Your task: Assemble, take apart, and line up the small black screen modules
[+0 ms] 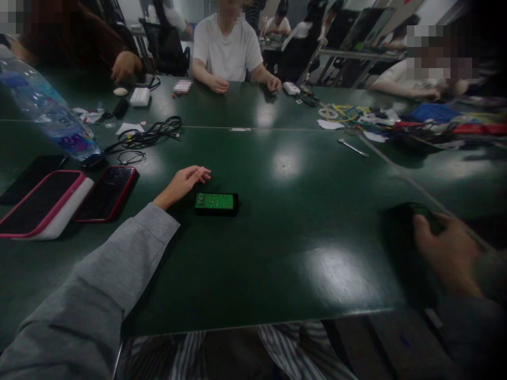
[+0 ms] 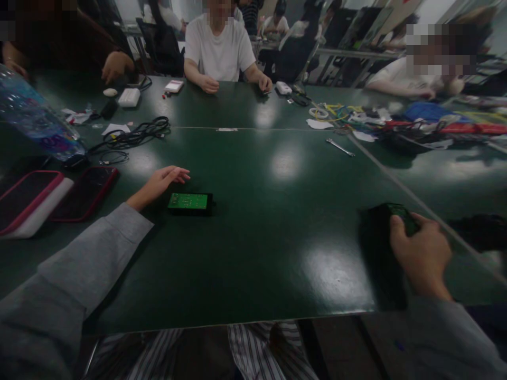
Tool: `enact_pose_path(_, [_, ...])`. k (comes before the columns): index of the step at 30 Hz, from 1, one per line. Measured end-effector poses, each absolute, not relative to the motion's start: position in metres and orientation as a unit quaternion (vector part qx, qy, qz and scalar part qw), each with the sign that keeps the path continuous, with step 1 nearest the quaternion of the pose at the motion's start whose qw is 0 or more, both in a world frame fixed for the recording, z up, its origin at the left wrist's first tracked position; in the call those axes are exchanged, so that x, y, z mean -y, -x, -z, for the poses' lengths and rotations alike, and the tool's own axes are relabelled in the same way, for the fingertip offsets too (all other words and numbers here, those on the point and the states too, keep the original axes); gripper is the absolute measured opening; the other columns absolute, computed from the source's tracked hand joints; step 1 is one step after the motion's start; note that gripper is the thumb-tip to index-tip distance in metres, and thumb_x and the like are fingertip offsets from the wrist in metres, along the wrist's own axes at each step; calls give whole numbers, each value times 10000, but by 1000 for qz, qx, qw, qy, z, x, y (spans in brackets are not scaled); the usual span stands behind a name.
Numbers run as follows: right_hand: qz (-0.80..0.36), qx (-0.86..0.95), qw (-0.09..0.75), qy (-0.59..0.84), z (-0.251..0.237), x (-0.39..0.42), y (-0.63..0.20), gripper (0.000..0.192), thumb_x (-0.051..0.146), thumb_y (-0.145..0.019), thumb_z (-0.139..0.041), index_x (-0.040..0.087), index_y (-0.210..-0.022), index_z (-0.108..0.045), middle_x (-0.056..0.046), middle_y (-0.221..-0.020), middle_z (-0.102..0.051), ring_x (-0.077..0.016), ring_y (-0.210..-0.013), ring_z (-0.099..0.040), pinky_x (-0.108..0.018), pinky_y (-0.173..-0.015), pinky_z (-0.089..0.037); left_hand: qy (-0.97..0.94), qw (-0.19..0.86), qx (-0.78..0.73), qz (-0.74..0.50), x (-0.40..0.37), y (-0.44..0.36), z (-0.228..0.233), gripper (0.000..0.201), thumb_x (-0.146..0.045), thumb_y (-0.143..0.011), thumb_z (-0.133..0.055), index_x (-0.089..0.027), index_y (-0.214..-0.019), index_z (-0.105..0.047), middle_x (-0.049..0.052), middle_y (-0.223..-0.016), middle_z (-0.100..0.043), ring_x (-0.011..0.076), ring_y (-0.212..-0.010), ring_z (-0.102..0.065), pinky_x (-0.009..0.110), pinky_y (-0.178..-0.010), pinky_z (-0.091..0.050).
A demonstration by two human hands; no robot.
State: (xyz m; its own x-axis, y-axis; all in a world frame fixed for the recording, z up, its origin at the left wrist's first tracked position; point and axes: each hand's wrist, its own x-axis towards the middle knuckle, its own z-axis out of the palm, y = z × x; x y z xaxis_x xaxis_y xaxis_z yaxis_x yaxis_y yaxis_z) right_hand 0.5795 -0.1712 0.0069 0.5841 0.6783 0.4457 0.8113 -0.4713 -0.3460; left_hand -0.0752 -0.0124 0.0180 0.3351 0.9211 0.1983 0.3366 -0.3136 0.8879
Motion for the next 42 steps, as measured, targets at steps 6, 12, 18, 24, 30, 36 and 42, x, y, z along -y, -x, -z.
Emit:
enact_pose_path(6, [46,630,311,710,-23,66,-410,819,754,-941,-346,78,-1309,-624,-293,-1217,-653,-425,-1175,-621,-611,-996,-456,-721,389,-433,-376,10,78,-15,504,-579,-995,-466,-161,-1167,-690,103,-1069,-731,180,-893,-668,339,-843,-530])
enact_pose_path(12, [-59,786,350,505,-22,21,-251,527,567,-1048,-338,195,-1279,-632,-126,-1232,-681,-277,-1159,-613,-497,-1049,-470,-706,394,-440,-391,13,76,-19,529,-593,-991,-455,-156,-1196,-673,114,-1137,-712,170,-878,-661,331,-839,-524])
enact_pose_path(18, [-155,759,452,443,-22,46,-207,557,651,-1019,-366,228,-1299,-596,-127,-1237,-620,-267,-1186,-584,-497,-1061,-467,-694,400,-443,-402,15,75,-21,542,-598,-1007,-403,-173,-1223,-663,118,-1235,-686,182,-945,-654,320,-823,-516])
enact_pose_path(24, [-278,739,427,441,-19,47,-213,636,735,-973,-383,241,-1332,-562,-122,-1312,-598,-287,-1256,-556,-513,-1116,-420,-698,397,-445,-396,16,74,-23,540,-605,-1002,-406,-190,-1229,-667,115,-1245,-690,199,-963,-648,344,-841,-524])
enact_pose_path(30, [-333,776,363,393,-27,55,-210,667,734,-969,-393,260,-1430,-479,-128,-1389,-537,-310,-1331,-488,-558,-1164,-361,-709,396,-443,-379,14,76,-22,552,-609,-1005,-400,-193,-1244,-672,108,-1212,-700,209,-976,-642,369,-869,-522])
enact_pose_path(36, [-362,780,351,371,-22,61,-208,829,771,-933,-421,275,-1573,-246,-154,-1494,-376,-331,-1428,-364,-597,-1212,-276,-719,399,-445,-354,16,75,-26,575,-622,-999,-391,-190,-1244,-682,116,-1182,-712,243,-1029,-642,406,-910,-514])
enact_pose_path(42, [-328,810,329,358,-21,67,-204,1202,809,-705,-715,318,-1605,-89,-150,-1596,-160,-394,-1501,-199,-630,-1218,-261,-717,403,-444,-356,19,74,-28,567,-610,-1001,-407,-174,-1231,-687,131,-1175,-713,253,-1045,-650,407,-908,-516])
